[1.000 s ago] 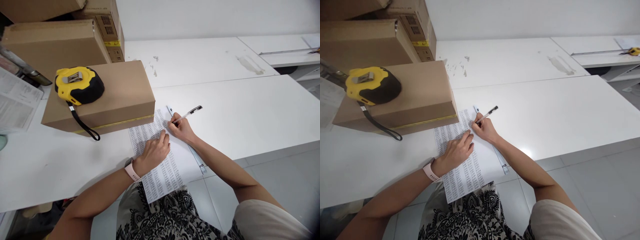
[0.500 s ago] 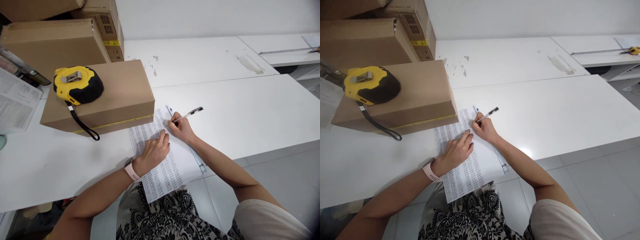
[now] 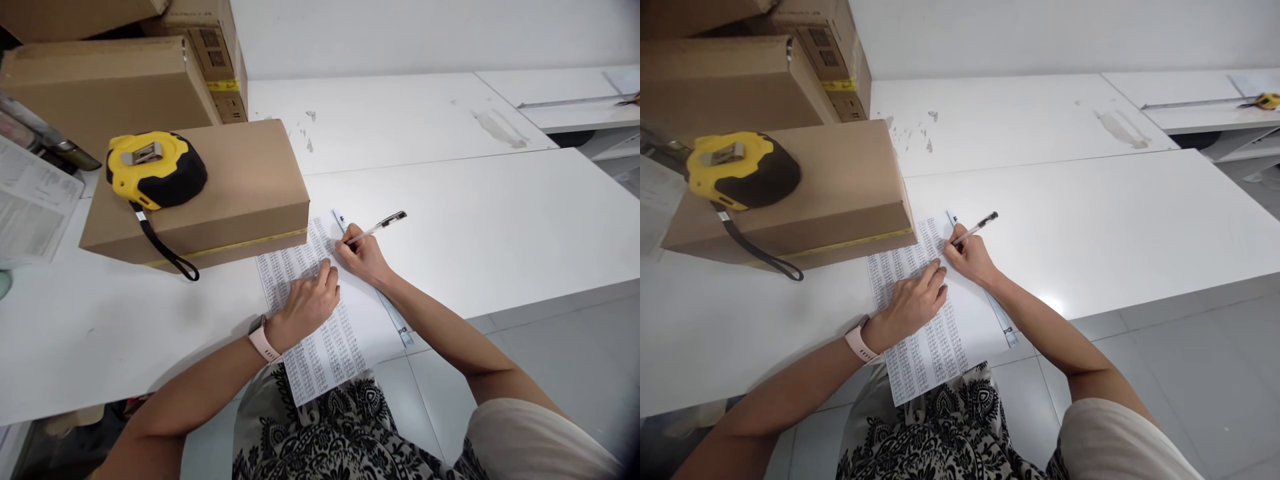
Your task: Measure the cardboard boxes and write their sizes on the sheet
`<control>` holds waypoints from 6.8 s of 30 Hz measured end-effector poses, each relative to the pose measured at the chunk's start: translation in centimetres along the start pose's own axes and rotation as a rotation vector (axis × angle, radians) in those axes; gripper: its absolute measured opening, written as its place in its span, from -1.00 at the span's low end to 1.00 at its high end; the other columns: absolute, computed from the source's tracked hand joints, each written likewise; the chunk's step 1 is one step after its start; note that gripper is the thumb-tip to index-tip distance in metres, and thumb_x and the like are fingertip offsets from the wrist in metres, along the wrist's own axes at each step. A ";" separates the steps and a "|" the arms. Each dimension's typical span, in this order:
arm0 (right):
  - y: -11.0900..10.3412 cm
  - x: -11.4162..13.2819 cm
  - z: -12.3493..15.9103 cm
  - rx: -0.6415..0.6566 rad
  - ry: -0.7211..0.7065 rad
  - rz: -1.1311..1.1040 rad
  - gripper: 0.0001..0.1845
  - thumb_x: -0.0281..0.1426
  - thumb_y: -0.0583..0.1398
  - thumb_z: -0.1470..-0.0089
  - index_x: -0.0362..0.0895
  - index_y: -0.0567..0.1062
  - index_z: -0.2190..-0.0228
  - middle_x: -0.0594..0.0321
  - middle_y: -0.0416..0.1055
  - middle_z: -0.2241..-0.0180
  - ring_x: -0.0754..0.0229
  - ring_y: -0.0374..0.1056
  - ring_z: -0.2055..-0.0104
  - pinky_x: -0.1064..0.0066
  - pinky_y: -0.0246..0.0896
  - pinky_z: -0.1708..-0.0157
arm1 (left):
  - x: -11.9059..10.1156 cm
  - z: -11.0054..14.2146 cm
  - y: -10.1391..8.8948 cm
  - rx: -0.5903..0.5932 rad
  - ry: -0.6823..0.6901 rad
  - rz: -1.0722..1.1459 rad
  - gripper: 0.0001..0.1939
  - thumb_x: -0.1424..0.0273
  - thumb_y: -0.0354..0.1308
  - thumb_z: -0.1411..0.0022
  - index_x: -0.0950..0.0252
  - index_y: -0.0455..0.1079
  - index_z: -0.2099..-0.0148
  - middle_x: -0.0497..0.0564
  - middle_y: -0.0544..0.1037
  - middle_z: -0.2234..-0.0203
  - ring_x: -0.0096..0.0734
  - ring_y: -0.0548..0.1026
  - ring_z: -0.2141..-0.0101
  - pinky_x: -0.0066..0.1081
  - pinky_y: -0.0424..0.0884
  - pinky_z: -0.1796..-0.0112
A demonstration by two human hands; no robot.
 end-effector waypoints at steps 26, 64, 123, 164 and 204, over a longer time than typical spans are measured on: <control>-0.1 -0.2 0.0 -0.003 0.020 -0.023 -0.79 -0.39 0.18 -0.04 -0.06 0.21 0.51 0.48 0.09 0.67 0.36 -0.01 0.61 0.43 -0.14 0.59 | 0.0 0.1 0.1 0.006 -0.018 0.007 -0.58 0.38 -0.12 -0.43 0.44 0.37 -0.17 0.40 0.41 -0.15 -0.31 0.57 0.47 -0.33 0.39 0.56; -0.3 -0.2 -0.1 -0.018 0.018 0.010 -0.79 -0.40 0.16 -0.04 -0.05 0.19 0.52 0.48 0.06 0.67 0.34 -0.01 0.62 0.43 -0.13 0.60 | 0.0 0.1 0.0 0.012 -0.013 0.009 -0.59 0.39 -0.11 -0.42 0.45 0.38 -0.16 0.36 0.40 -0.17 -0.31 0.57 0.46 -0.32 0.40 0.56; -8.4 2.1 0.0 -0.590 -0.171 0.255 -0.63 -0.33 0.05 -0.18 -0.08 0.50 0.04 0.05 0.49 0.14 0.03 0.38 0.16 0.16 0.33 0.19 | 13.5 11.7 -16.3 -0.924 -0.445 1.644 -0.30 -0.11 0.24 0.00 0.20 0.41 -0.09 0.16 0.46 -0.14 0.20 0.37 -0.17 0.13 0.40 -0.07; 3.3 10.0 -13.3 0.096 -0.031 -0.659 -0.68 -0.16 0.38 0.13 -0.13 0.49 0.48 0.21 0.48 0.28 0.13 0.32 0.13 0.20 0.13 -0.03 | 31.4 10.3 -16.2 -0.886 -0.777 1.749 -0.41 -0.06 -0.10 -0.36 0.36 0.48 0.11 0.15 0.63 0.45 -0.13 0.64 0.50 -0.36 0.55 0.63; 5.9 12.1 -16.3 0.187 -0.094 -0.407 -0.77 -0.34 0.36 0.09 -0.12 0.59 0.31 0.12 0.39 -0.18 -0.01 0.27 -0.23 0.03 0.05 -0.28 | 33.1 15.2 -16.6 -1.081 -0.945 1.635 -0.48 0.06 -0.09 -0.36 0.41 0.48 0.13 0.10 0.59 0.57 -0.23 0.58 0.62 -0.39 0.52 0.66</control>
Point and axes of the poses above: each hand's wrist, its own z-axis away from the middle knuckle, its own y-axis out of the palm, x = y × z, the point moved 6 cm from there along -z, towards the middle knuckle
